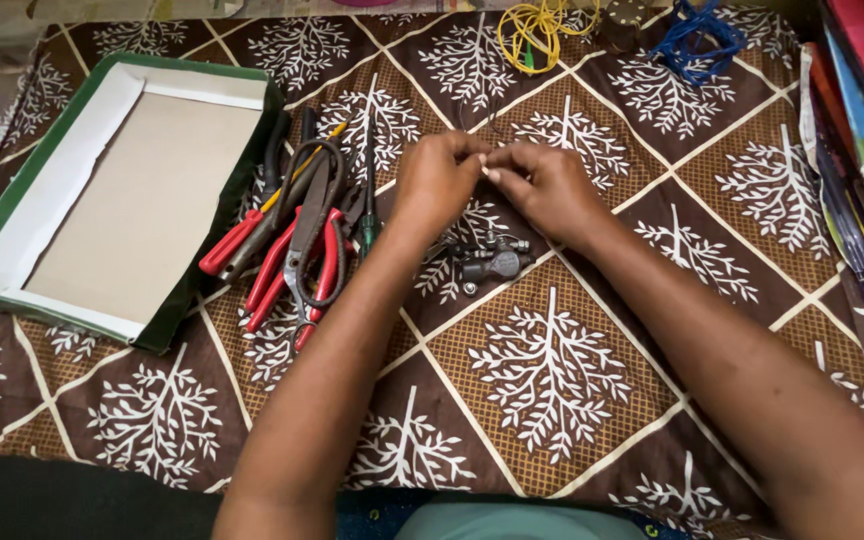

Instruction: The person assembles small electrical components on a patterned tablecloth. They use pliers and a screwdriver to manipulate wires and connectors, repeatedly picking up and adjusting small parts. The workspace includes a green box, coiled wires, and various tools.

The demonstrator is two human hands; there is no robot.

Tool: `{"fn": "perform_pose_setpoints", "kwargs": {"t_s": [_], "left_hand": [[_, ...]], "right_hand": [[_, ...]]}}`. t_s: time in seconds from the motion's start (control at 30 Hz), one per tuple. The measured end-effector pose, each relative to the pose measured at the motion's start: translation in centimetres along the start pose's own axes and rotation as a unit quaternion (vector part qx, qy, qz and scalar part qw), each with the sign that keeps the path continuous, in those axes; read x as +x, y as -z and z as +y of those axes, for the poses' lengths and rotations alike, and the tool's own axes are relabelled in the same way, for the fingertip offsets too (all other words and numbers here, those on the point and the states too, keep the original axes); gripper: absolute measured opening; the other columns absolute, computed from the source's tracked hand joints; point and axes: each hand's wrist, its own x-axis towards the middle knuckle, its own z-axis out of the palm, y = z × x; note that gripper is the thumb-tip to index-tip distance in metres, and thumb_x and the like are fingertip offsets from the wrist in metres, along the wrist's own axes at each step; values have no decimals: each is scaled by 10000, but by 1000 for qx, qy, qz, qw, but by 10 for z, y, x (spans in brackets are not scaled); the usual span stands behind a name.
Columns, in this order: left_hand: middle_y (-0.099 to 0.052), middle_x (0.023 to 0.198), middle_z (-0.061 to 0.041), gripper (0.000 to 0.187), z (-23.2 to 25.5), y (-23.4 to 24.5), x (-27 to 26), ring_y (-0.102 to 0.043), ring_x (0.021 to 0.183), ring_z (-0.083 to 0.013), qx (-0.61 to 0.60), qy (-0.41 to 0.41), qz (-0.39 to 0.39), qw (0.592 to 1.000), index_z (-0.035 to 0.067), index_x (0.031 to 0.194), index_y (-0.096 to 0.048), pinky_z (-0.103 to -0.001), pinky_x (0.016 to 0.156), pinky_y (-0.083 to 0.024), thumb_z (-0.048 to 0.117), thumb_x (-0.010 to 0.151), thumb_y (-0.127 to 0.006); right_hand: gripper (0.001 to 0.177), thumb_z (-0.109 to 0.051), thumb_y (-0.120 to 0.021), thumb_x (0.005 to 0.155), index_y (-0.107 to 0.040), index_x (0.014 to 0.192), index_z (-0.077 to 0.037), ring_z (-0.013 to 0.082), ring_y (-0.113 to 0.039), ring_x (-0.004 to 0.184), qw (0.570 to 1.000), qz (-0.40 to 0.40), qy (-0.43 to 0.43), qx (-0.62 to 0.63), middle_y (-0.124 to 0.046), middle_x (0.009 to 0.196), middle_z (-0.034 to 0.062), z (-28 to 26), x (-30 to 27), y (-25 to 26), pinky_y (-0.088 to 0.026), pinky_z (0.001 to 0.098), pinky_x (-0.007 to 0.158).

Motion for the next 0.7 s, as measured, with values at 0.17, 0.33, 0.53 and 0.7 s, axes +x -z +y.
{"fn": "perform_pose_setpoints", "kwargs": {"t_s": [0.17,0.33,0.53,0.7], "left_hand": [[-787,947,-127,172,2,15,-27,-770,854,-266,44,-43,-68,996,112,988,-811,-384,812,-592,169,844,-736],[-774,973,-151,170,0,17,-42,-756,895,-302,33,-84,-94,991,75,981,-803,-398,826,-586,144,846,-726],[-769,1020,-143,173,-8,27,-47,-755,916,-285,36,-80,-75,993,76,1006,-789,-389,842,-580,141,864,-712],[-769,1010,-144,184,-7,43,-48,-746,942,-300,72,-148,-91,982,74,1004,-786,-408,857,-581,111,841,-709]], "right_hand": [[215,-184,-728,930,-772,1118,-87,201,-748,882,993,-109,-7,-43,-778,1055,95,-11,-20,14,-598,363,816],[215,-241,-748,899,-794,1060,-107,194,-730,877,986,-157,-15,-57,-769,1022,80,-19,-26,21,-598,358,801],[244,-284,-729,908,-788,1096,-139,205,-690,849,974,-196,-85,-73,-717,978,75,-27,-27,20,-579,356,770],[266,-335,-725,910,-798,1057,-126,205,-686,864,980,-180,-4,-84,-721,957,65,-29,-28,15,-558,388,778]]}}
